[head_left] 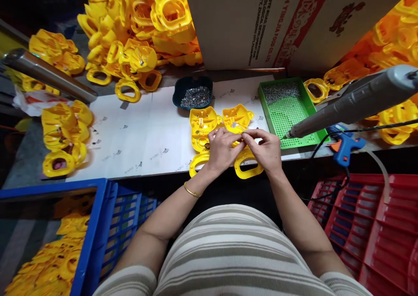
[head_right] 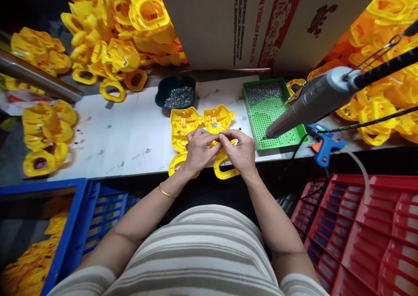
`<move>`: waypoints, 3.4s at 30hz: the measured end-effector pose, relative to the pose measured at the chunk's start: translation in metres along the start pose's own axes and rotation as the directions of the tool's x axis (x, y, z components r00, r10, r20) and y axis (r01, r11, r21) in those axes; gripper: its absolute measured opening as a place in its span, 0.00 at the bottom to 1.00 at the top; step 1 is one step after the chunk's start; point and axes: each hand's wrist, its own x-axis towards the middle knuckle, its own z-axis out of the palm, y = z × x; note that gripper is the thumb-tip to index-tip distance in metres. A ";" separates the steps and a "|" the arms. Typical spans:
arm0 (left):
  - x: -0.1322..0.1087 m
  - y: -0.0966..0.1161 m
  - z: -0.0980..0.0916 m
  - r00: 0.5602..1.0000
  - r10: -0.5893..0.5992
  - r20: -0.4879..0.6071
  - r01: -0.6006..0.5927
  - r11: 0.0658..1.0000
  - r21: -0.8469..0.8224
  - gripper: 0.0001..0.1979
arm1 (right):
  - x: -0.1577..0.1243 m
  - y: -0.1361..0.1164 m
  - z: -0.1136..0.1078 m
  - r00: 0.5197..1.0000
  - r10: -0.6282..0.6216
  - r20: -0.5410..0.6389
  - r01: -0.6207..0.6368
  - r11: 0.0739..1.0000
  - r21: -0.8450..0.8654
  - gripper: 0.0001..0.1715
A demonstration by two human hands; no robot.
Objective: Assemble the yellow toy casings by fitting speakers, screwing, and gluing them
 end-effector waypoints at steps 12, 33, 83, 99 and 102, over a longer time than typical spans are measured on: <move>0.006 -0.008 -0.013 0.948 -0.278 0.157 0.278 0.477 -0.834 0.09 | -0.012 0.002 -0.001 0.941 -0.339 0.022 0.339 0.937 -0.078 0.11; -0.012 -0.010 -0.014 0.988 -0.038 0.151 0.015 0.988 0.154 0.25 | -0.004 0.013 0.006 0.986 -0.022 0.168 0.124 0.766 -0.631 0.14; 0.012 -0.032 -0.009 0.966 -0.031 0.255 0.053 0.995 -0.081 0.36 | 0.025 0.022 0.006 0.991 0.077 0.107 0.019 0.722 -0.691 0.18; -0.026 -0.003 -0.026 0.999 0.025 -0.046 -0.030 0.995 -0.098 0.15 | -0.010 0.002 -0.023 0.878 0.384 0.285 -0.465 0.824 0.322 0.18; -0.042 0.004 -0.022 0.995 0.079 -0.063 -0.095 0.949 -0.300 0.09 | -0.013 -0.001 -0.015 0.845 0.392 0.363 -0.512 0.789 0.340 0.20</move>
